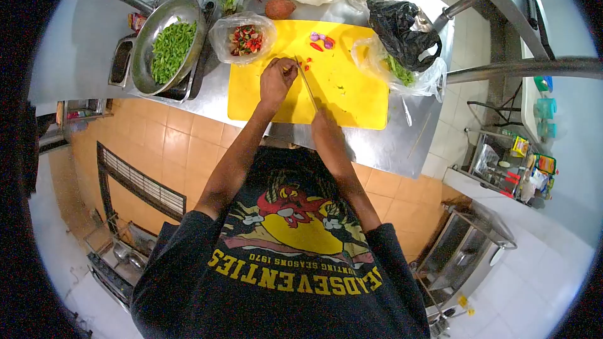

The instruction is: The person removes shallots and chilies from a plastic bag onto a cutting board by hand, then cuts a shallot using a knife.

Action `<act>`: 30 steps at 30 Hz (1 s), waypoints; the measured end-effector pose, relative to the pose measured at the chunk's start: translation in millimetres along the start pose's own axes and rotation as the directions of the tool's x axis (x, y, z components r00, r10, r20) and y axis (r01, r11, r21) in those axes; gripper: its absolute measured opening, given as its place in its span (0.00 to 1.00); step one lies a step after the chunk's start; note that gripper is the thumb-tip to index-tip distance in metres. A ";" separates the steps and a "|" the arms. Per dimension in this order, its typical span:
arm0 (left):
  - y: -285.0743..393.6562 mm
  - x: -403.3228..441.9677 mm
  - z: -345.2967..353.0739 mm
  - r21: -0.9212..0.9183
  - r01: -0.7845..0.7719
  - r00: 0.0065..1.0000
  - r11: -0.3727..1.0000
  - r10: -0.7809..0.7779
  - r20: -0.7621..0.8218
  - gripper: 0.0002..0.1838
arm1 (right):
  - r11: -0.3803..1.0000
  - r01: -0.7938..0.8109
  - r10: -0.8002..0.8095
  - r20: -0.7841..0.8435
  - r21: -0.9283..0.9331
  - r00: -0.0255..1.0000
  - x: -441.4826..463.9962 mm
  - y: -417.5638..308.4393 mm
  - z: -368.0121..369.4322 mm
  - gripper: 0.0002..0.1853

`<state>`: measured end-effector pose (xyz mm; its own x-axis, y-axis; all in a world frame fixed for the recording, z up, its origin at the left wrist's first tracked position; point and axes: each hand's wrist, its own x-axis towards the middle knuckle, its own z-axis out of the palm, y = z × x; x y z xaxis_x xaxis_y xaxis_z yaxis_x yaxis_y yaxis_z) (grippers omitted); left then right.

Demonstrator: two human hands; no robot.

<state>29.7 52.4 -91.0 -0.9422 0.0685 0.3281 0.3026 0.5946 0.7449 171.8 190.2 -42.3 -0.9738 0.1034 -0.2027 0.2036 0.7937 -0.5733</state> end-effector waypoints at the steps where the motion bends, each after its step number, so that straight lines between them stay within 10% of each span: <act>1: 0.7 0.6 0.0 0.003 0.006 1.000 1.000 -0.006 -0.002 0.06 | 1.000 -0.005 0.005 -0.018 -0.019 1.000 -6.1 3.0 -2.1 0.16; 30: 7.9 13.6 -3.5 -0.001 -0.086 0.968 0.996 0.084 0.238 0.23 | 0.978 -0.112 0.085 0.152 0.176 0.985 18.4 36.6 -27.5 0.19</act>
<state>19.8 55.3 -78.6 -0.9207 0.3064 0.2416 0.3824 0.5858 0.7146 158.6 237.6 -45.2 -0.9261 0.0781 -0.3692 0.3258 0.6594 -0.6775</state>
